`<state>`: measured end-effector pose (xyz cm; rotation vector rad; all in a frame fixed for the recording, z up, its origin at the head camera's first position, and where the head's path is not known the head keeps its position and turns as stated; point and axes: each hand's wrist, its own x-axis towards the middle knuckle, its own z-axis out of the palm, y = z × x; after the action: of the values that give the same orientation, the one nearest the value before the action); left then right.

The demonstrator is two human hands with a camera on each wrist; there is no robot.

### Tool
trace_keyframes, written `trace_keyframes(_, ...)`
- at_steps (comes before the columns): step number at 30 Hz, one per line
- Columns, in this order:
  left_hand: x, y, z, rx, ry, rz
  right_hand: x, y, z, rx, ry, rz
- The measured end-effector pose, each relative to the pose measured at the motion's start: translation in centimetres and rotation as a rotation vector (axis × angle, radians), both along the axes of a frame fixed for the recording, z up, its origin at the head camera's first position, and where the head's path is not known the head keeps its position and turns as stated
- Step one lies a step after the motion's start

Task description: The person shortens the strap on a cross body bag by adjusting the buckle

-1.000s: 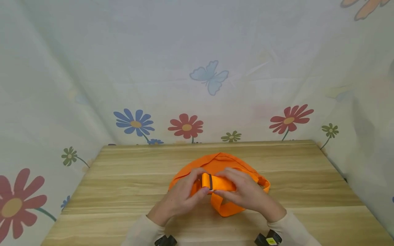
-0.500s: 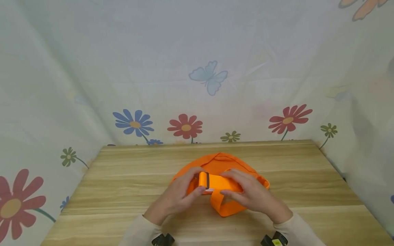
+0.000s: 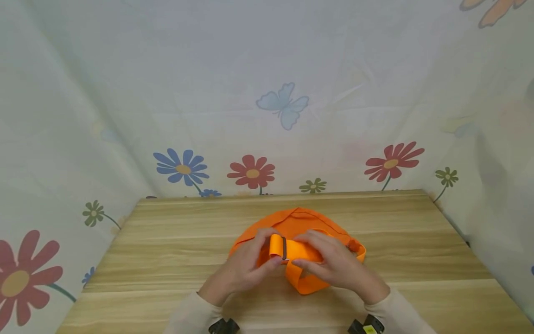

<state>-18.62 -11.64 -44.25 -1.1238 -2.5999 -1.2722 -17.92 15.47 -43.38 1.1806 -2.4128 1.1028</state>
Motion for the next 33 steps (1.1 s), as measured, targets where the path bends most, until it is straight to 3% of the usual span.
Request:
trace_keyframes(5, -0.2, 0.4, -0.3, 0.020, 0.005, -0.027, 0.1, -0.5, 0.3, 0.009, -0.036, 0.011)
trace_keyframes(14, -0.2, 1.0, -0.4, 0.040, -0.063, 0.003, 0.2, -0.7, 0.5, 0.022, -0.052, 0.010)
trace_keyframes(19, -0.2, 0.8, -0.1, 0.102, -0.089, -0.024, 0.2, -0.3, 0.3, 0.052, -0.015, -0.020)
trace_keyframes(24, -0.3, 0.1, 0.3, 0.119, -0.133, 0.027, 0.1, 0.6, 0.2, 0.054, 0.028, -0.064)
trace_keyframes(28, -0.4, -0.3, 0.4, 0.103, -0.135, 0.054, -0.1, 1.0, 0.2, 0.032, 0.051, -0.048)
trace_keyframes(33, -0.6, -0.8, 0.2, 0.102, -0.160, 0.016, -0.2, 1.0, 0.1, 0.027, 0.063, -0.017)
